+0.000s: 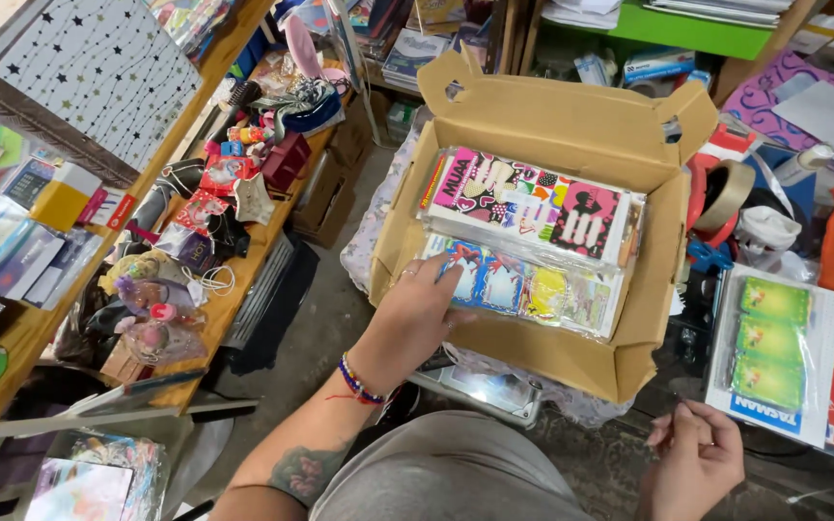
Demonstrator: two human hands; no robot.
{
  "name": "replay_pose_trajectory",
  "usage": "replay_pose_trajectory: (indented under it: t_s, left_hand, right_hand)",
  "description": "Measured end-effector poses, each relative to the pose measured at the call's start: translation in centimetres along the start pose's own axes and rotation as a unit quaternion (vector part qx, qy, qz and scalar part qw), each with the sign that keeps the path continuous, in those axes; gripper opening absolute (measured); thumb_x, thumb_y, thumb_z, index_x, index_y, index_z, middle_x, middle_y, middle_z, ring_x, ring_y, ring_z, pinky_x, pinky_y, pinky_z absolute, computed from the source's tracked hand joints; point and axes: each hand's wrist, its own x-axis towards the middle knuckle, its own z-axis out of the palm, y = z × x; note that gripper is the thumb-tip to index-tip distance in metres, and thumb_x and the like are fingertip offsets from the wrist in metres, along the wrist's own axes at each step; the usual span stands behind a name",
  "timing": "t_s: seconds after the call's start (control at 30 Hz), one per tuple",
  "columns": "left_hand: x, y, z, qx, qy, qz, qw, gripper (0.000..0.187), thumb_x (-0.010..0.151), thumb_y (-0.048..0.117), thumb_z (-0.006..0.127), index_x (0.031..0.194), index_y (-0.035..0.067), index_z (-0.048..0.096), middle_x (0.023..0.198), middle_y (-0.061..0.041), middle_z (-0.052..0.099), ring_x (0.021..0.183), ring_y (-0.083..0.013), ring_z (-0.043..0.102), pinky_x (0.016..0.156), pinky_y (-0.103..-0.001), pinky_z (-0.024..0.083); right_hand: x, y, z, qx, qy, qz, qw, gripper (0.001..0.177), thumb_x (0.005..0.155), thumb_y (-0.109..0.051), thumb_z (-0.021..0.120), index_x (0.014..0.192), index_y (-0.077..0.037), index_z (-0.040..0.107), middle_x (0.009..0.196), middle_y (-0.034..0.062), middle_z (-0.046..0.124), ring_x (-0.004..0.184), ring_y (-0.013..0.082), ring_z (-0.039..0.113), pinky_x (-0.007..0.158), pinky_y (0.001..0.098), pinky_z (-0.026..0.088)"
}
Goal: Sorting and organizing various sticker sheets and labels into a cardboard box
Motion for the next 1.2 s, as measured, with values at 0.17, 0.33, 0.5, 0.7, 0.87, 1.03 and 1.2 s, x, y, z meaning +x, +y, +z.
replay_pose_trajectory:
  t_s: [0.17,0.33,0.5,0.7,0.87,1.03,1.2]
  left_hand:
    - [1.4,-2.6,1.9,-0.043,-0.024,-0.010,0.999,0.081,0.084,0.040,0.082,0.145,0.000,0.046,0.146,-0.034,0.046,0.131,-0.0508,0.045,0.108,-0.052,0.040]
    - [2.0,-2.9,1.7,-0.036,-0.069,-0.016,0.997,0.105,0.080,0.060,0.080,0.152,-0.002,0.036,0.148,-0.041,0.039,0.143,-0.0549,0.031,0.116,-0.053,0.031]
    - [1.4,-1.8,0.3,0.002,-0.102,0.000,0.995,0.097,0.083,0.070,0.069,0.149,0.003,0.045,0.155,-0.039,0.033,0.139,-0.0543,0.038,0.113,-0.058,0.029]
    - [0.7,-0.8,-0.7,-0.025,-0.103,0.009,0.994,0.081,0.087,0.065,0.065,0.141,0.005,0.053,0.156,-0.018,0.046,0.143,-0.0437,0.039,0.112,-0.062,0.029]
    - [-0.2,0.5,-1.6,0.016,-0.032,0.104,0.994,0.076,0.089,0.064,0.064,0.134,0.004,0.058,0.135,-0.011,0.064,0.135,-0.0362,0.050,0.111,-0.055,0.036]
    - [-0.9,1.1,-1.4,0.018,0.038,0.171,0.984,0.064,0.092,0.061,0.063,0.119,0.003,0.067,0.114,-0.008,0.071,0.114,-0.0280,0.061,0.103,-0.044,0.045]
    - [-0.9,1.2,-0.3,0.046,0.066,0.178,0.981,0.065,0.077,0.062,0.080,0.118,0.013,0.067,0.100,-0.003,0.064,0.096,-0.0275,0.058,0.090,-0.043,0.044]
  right_hand:
    - [-1.6,-0.3,-0.6,-0.034,0.002,0.030,0.999,0.004,0.106,-0.002,0.060,0.109,-0.005,0.059,0.066,0.0099,0.054,0.053,0.0124,0.050,0.050,0.0241,0.033]
    - [-2.9,3.0,-2.8,-0.025,-0.011,0.031,0.999,0.005,0.106,0.000,0.060,0.109,-0.004,0.060,0.066,0.0081,0.055,0.054,0.0116,0.053,0.055,0.0207,0.040]
    - [-4.6,4.6,-2.8,-0.064,-0.032,0.097,0.993,0.005,0.103,-0.002,0.060,0.107,0.000,0.063,0.071,0.0160,0.064,0.051,0.0134,0.051,0.050,0.0234,0.039]
    - [-6.2,1.8,-0.1,-0.067,-0.114,0.120,0.984,0.005,0.102,-0.005,0.062,0.104,0.000,0.064,0.067,0.0144,0.064,0.051,0.0150,0.051,0.050,0.0259,0.037]
    - [-6.9,0.5,0.8,-0.091,-0.178,0.116,0.973,0.007,0.101,-0.004,0.062,0.101,0.002,0.065,0.067,0.0141,0.066,0.053,0.0155,0.053,0.051,0.0261,0.042]
    - [-7.7,-1.7,0.7,-0.111,-0.211,0.115,0.964,0.008,0.098,-0.003,0.063,0.097,0.003,0.067,0.067,0.0158,0.067,0.055,0.0178,0.053,0.053,0.0292,0.044]
    - [-7.8,-2.1,0.0,-0.134,-0.197,0.128,0.963,0.010,0.099,-0.005,0.063,0.101,0.003,0.068,0.067,0.0174,0.069,0.054,0.0192,0.053,0.051,0.0304,0.041]
